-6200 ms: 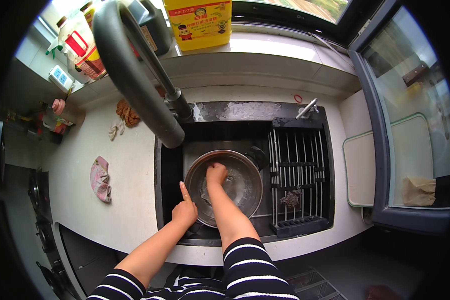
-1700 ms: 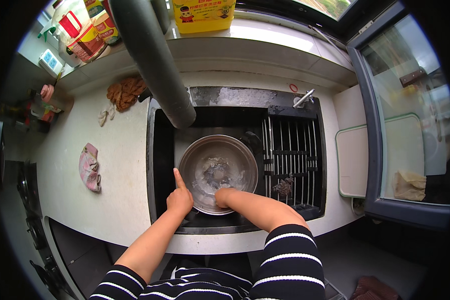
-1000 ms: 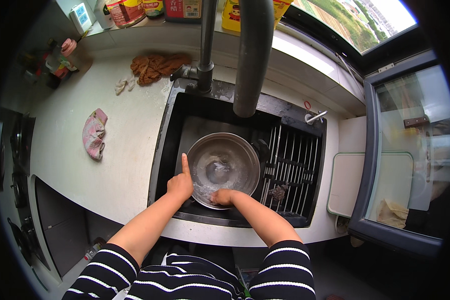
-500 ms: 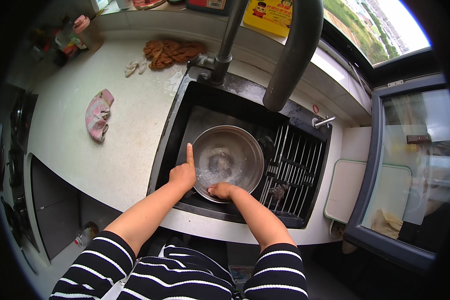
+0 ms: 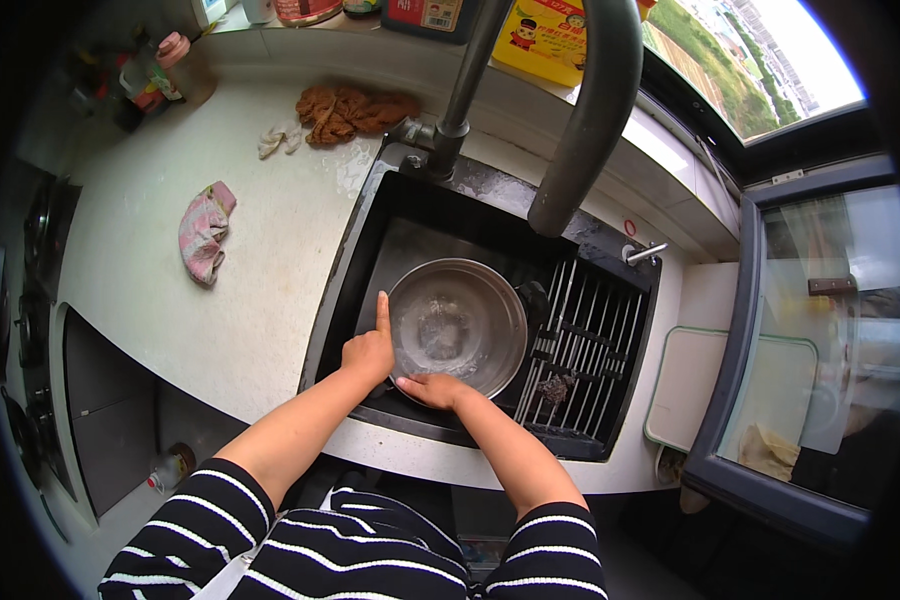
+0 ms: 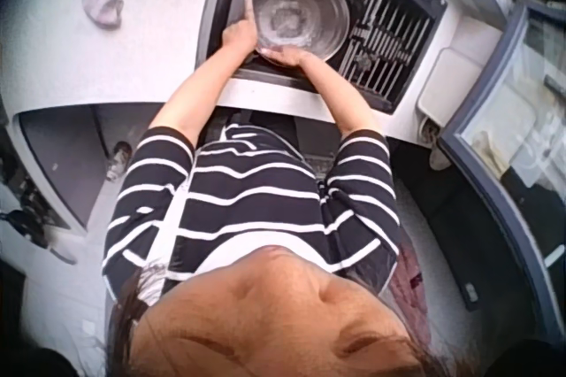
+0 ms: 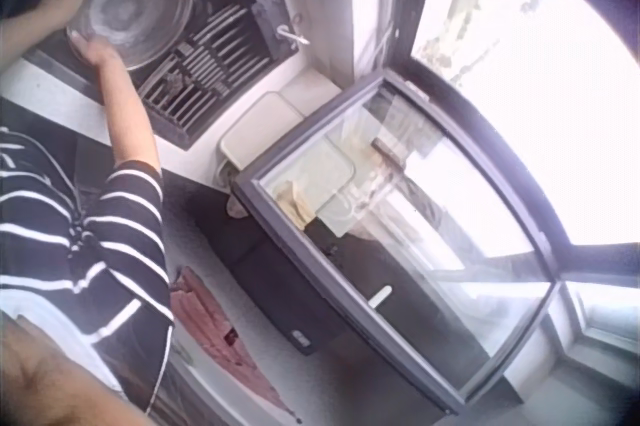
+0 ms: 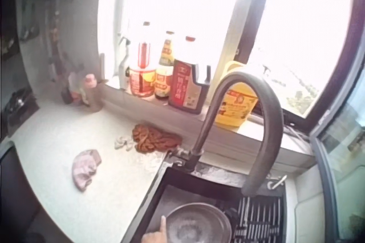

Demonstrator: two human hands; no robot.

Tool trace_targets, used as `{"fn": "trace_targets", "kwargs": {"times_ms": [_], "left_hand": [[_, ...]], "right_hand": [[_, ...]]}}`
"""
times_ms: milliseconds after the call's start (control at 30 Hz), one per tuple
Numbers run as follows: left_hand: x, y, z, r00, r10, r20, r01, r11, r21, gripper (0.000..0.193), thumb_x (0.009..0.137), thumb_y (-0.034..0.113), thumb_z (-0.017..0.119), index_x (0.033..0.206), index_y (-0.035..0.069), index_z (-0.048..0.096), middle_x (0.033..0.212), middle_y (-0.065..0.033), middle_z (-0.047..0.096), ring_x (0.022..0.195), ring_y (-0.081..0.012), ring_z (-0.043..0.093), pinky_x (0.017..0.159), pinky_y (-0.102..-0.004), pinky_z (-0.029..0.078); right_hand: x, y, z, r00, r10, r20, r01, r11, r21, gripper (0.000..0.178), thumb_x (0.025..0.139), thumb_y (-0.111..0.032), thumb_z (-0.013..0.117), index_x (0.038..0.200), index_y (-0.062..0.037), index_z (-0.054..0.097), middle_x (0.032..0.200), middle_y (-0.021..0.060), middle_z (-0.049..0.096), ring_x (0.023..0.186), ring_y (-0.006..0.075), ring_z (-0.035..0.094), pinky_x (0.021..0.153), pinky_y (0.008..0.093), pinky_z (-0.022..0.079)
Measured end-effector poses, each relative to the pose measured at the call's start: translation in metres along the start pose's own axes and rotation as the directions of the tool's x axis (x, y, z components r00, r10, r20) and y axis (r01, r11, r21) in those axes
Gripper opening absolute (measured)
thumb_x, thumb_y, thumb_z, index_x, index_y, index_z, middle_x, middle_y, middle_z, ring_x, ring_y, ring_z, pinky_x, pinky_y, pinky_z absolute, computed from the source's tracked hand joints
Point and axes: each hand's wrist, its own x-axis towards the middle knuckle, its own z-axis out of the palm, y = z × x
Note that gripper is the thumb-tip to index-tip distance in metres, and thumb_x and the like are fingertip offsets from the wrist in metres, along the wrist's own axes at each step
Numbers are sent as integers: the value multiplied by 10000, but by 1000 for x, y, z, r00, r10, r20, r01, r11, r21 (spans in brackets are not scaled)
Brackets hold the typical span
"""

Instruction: The person washes a white bowl and a metal pot in the kitchen sink using a sponge and running water. They rinse the items thoroughly and place the bowl into a drawer. The person also handles a plastic bag and a cloth during the process.

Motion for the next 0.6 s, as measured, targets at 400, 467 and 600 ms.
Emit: {"fn": "trace_targets", "kwargs": {"times_ms": [400, 467, 600], "left_hand": [[12, -7, 6, 997, -24, -76, 20, 999, -48, 807, 860, 144, 450, 1449, 83, -98, 891, -225, 658, 766, -371, 648, 702, -463, 509], [8, -1, -6, 993, 6, -121, -9, 1000, -28, 774, 866, 179, 457, 1452, 82, -39, 865, -229, 655, 749, -390, 640, 690, -482, 503], [-5, 13, -50, 990, 20, -141, -15, 999, 41, 743, 831, 149, 476, 1452, 72, 76, 906, -229, 653, 807, -378, 645, 727, -472, 505]], "right_hand": [[-68, 54, -20, 943, -267, -199, -51, 474, -879, 209, 845, -166, 489, 980, -140, 647, 956, 40, 661, 1009, 219, 597, 1031, 591, 277], [-72, 51, -21, 920, -346, -184, -17, 435, -900, 174, 828, -168, 500, 912, -148, 650, 892, 26, 673, 944, 218, 626, 1033, 562, 294], [-96, 31, -46, 923, -353, -154, 49, 504, -862, 152, 792, -134, 520, 881, -152, 642, 864, 31, 681, 909, 215, 638, 1045, 508, 311]]}}
